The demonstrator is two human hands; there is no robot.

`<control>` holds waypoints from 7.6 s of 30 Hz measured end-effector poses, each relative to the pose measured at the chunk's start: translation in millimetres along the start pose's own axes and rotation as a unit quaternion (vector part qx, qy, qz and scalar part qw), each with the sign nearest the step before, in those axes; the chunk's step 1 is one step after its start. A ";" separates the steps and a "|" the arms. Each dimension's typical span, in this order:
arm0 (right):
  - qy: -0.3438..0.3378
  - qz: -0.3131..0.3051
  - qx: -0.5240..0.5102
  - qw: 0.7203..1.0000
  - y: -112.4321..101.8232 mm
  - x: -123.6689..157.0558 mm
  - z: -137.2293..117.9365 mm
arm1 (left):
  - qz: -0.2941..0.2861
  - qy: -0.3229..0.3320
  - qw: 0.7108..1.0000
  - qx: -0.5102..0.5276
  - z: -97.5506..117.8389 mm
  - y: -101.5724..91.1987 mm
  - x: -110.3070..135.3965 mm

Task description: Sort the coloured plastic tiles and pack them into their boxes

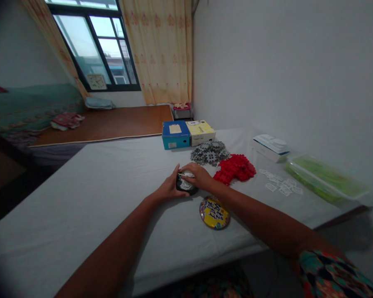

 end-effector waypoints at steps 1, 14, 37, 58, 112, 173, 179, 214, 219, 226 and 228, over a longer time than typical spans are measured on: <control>0.000 -0.022 0.002 1.000 -1.6 1.8 0.0 | -0.001 -0.001 1.000 0.003 0.4 -0.4 0.3; 0.180 -0.037 0.203 0.962 -87.2 -24.7 13.6 | -0.018 -0.003 1.000 0.011 3.1 -4.3 -1.6; 0.403 -0.207 0.423 0.784 -94.4 -16.0 54.2 | -0.028 0.005 0.999 -0.026 7.7 -7.5 -0.4; 0.139 -0.059 0.040 0.988 -62.3 -20.1 -14.6 | -0.019 0.006 0.999 -0.026 3.8 -4.6 -0.6; 0.415 0.059 0.317 0.851 -193.7 216.8 105.6 | -0.011 0.023 0.995 -0.097 -0.3 -2.8 -4.4; 0.266 0.232 0.295 0.888 -173.7 182.1 30.1 | 0.019 0.079 0.978 -0.190 7.1 -2.3 -5.2; 0.405 0.064 0.389 0.825 -209.3 259.1 64.5 | 0.029 0.071 0.973 -0.217 19.2 -3.3 -15.8; 0.090 -0.091 0.048 0.991 0.2 27.2 12.1 | -0.012 0.002 0.994 -0.109 16.8 -18.4 5.7; 0.123 -0.029 0.081 0.989 -16.9 30.8 12.9 | 0.037 0.007 0.993 -0.110 17.1 -22.6 11.5; 0.120 -0.041 0.136 0.983 -22.5 35.0 -8.9 | 0.061 0.032 0.988 -0.137 24.0 -24.7 11.0; 0.111 -0.019 0.147 0.983 -28.4 36.0 -14.3 | 0.066 0.029 0.987 -0.146 25.4 -21.4 7.5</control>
Point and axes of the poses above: each hand's wrist, its own x-axis away from the middle knuckle, its own y-axis out of the palm, z = x × y, the point moved 1 cm from there along -x, towards the middle knuckle, and after that the axes turned 10 degrees about -x, right-handed, at the moved point
